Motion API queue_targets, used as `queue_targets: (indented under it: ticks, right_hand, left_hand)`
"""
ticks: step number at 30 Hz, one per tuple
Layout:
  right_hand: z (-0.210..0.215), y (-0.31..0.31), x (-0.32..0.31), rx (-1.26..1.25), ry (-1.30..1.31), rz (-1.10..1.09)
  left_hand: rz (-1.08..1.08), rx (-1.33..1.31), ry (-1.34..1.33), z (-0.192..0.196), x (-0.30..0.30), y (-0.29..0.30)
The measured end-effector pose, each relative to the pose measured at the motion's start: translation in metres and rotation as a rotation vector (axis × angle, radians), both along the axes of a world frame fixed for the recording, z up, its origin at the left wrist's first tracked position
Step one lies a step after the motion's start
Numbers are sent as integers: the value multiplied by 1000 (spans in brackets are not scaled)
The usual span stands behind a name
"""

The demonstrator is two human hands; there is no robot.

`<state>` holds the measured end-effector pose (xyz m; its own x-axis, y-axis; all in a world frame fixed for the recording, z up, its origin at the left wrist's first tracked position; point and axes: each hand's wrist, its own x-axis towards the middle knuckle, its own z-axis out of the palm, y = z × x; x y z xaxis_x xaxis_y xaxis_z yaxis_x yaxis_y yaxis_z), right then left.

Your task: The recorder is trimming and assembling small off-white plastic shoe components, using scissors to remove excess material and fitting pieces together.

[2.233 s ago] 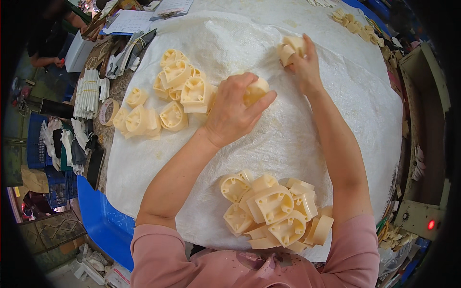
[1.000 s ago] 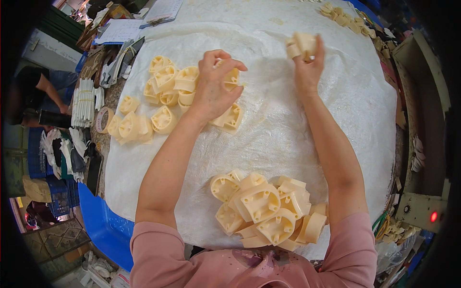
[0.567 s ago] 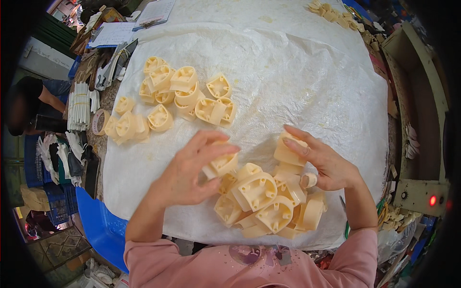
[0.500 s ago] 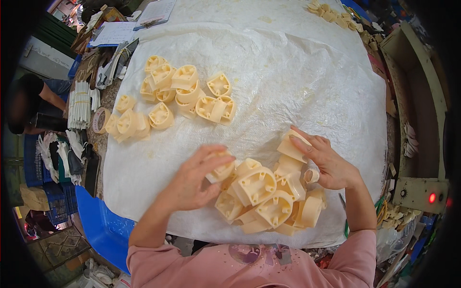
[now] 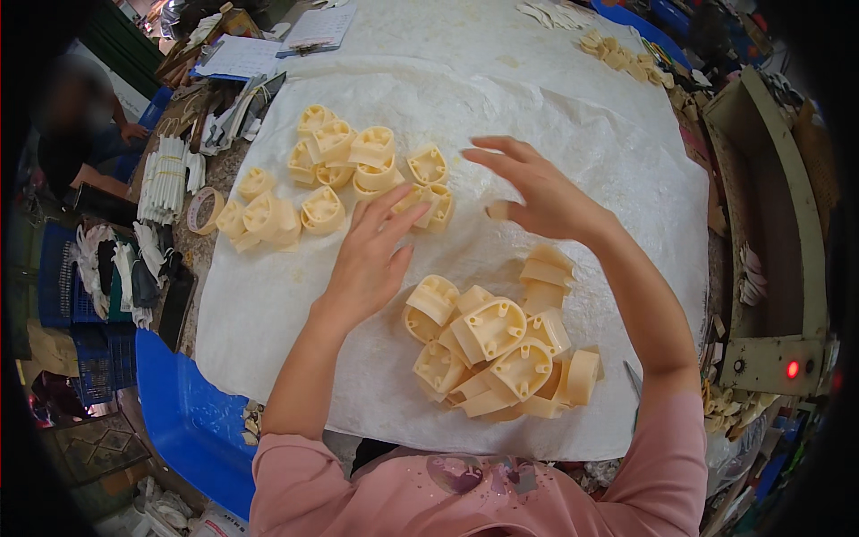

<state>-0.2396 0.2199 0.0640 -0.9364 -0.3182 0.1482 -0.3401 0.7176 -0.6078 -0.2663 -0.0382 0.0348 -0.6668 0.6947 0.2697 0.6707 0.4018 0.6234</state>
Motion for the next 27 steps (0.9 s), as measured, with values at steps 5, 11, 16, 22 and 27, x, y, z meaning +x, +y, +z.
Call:
queue_targets:
  ticks: [5, 11, 16, 22, 27]
  right_hand:
    - [-26, -31, -60, 494, 6, 84]
    - [-55, -30, -80, 384, 35, 198]
    - [-71, -20, -84, 165, 138, 186]
    - [-70, -14, -89, -165, -120, -40]
    - [-61, 31, -99, -664, -24, -417]
  left_hand:
    - [59, -207, 229, -25, -17, 26]
    - [4, -291, 234, -24, -19, 29]
    - [49, -257, 274, -30, -22, 26]
    - [89, -219, 167, -24, -24, 36]
    - [126, -267, 347, -53, -17, 43]
